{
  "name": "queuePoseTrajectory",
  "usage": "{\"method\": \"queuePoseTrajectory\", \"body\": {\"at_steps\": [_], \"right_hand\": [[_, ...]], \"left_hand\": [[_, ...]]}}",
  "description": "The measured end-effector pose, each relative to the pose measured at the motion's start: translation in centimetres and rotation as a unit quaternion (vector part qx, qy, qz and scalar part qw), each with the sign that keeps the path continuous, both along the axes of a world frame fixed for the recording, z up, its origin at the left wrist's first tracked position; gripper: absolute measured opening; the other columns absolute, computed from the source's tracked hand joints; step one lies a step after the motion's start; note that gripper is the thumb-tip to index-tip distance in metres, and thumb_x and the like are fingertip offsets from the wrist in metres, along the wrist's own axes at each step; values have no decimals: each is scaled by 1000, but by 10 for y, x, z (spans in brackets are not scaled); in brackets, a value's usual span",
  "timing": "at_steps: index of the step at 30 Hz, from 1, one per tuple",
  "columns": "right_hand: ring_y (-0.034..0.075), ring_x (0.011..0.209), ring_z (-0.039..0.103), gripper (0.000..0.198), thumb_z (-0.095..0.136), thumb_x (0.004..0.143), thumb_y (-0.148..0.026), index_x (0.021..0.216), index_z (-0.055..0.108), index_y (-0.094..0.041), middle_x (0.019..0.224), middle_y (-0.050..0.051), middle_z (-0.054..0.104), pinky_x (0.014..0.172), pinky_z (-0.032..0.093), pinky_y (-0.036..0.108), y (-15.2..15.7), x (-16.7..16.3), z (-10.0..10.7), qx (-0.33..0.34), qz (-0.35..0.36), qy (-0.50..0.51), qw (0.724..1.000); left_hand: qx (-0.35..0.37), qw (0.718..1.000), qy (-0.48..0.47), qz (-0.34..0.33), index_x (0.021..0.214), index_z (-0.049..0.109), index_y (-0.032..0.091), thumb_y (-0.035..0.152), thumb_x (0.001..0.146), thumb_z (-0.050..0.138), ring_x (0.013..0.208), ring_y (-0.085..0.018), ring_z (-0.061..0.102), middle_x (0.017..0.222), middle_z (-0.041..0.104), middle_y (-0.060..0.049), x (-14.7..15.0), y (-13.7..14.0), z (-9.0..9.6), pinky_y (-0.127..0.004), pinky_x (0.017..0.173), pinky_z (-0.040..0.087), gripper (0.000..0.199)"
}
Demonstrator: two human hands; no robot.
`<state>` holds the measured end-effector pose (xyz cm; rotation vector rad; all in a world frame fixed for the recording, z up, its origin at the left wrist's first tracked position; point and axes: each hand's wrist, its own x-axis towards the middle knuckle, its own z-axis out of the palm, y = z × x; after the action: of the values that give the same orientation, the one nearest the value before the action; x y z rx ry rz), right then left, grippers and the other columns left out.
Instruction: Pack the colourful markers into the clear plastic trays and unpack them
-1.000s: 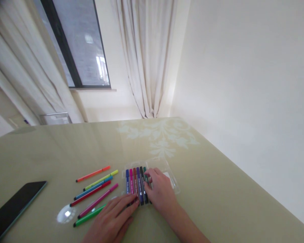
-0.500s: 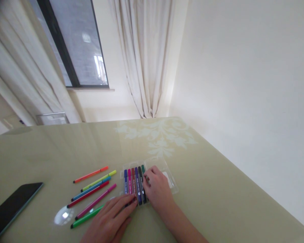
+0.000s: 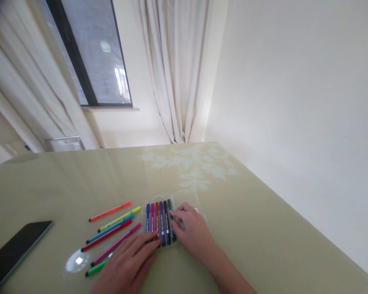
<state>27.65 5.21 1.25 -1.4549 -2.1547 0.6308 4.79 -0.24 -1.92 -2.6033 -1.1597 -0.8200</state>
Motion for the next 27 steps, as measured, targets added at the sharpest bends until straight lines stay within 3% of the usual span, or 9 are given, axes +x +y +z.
{"method": "queuePoseTrajectory", "body": {"at_steps": [3, 8, 12, 15, 19, 23, 27], "right_hand": [[22, 111, 61, 38, 57, 97, -25, 134, 66, -27, 119, 8, 65, 100, 47, 33, -4, -4, -3, 19, 19, -25, 999], [24, 114, 59, 40, 53, 101, -26, 140, 60, -30, 124, 8, 63, 101, 46, 36, -6, -7, -5, 39, 33, -68, 996], [24, 115, 59, 42, 53, 100, -26, 141, 58, -29, 125, 8, 62, 102, 46, 37, -6, -8, -8, 40, 29, -84, 995], [27, 114, 59, 41, 52, 100, -24, 141, 58, -28, 126, 9, 62, 101, 47, 39, -8, -13, -7, 40, 13, -113, 993], [28, 113, 60, 41, 55, 99, -24, 140, 60, -29, 126, 9, 63, 98, 48, 41, -7, -15, -5, 38, 0, -128, 991], [26, 114, 60, 39, 56, 99, -27, 138, 61, -29, 124, 8, 64, 101, 47, 38, -5, -13, -8, 35, 4, -77, 996], [26, 117, 60, 41, 57, 98, -25, 138, 61, -28, 126, 9, 64, 102, 46, 38, -7, -18, -9, 48, -14, -14, 999]], "left_hand": [[-33, 999, -15, 28, 124, 66, 28, 22, 96, 56, 108, -22, 72, 121, 74, -3, -2, 0, -1, -35, 93, 62, 30], [-102, 992, -62, 46, 116, 70, 31, 30, 101, 52, 108, -19, 70, 118, 74, 0, -15, 7, 5, -34, 95, 60, 23], [-138, 960, -104, 219, 109, 73, 27, 37, 101, 45, 108, -26, 68, 114, 74, -5, -53, 25, 12, -42, 93, 58, 30], [-172, 940, -70, 287, 108, 75, 25, 39, 99, 42, 105, -29, 67, 112, 74, -8, -78, 36, 11, -48, 97, 53, 36], [-216, 929, -39, 298, 105, 75, 23, 39, 98, 38, 103, -29, 65, 108, 74, -9, -86, 40, 10, -48, 100, 49, 41], [-243, 920, -68, 300, 93, 69, 23, 39, 95, 43, 99, -28, 66, 102, 74, -8, -87, 41, 12, -45, 94, 51, 31], [-199, 924, -141, 294, 99, 69, 23, 43, 95, 45, 100, -29, 67, 103, 73, -8, -84, 42, 14, -46, 94, 52, 31]]}}
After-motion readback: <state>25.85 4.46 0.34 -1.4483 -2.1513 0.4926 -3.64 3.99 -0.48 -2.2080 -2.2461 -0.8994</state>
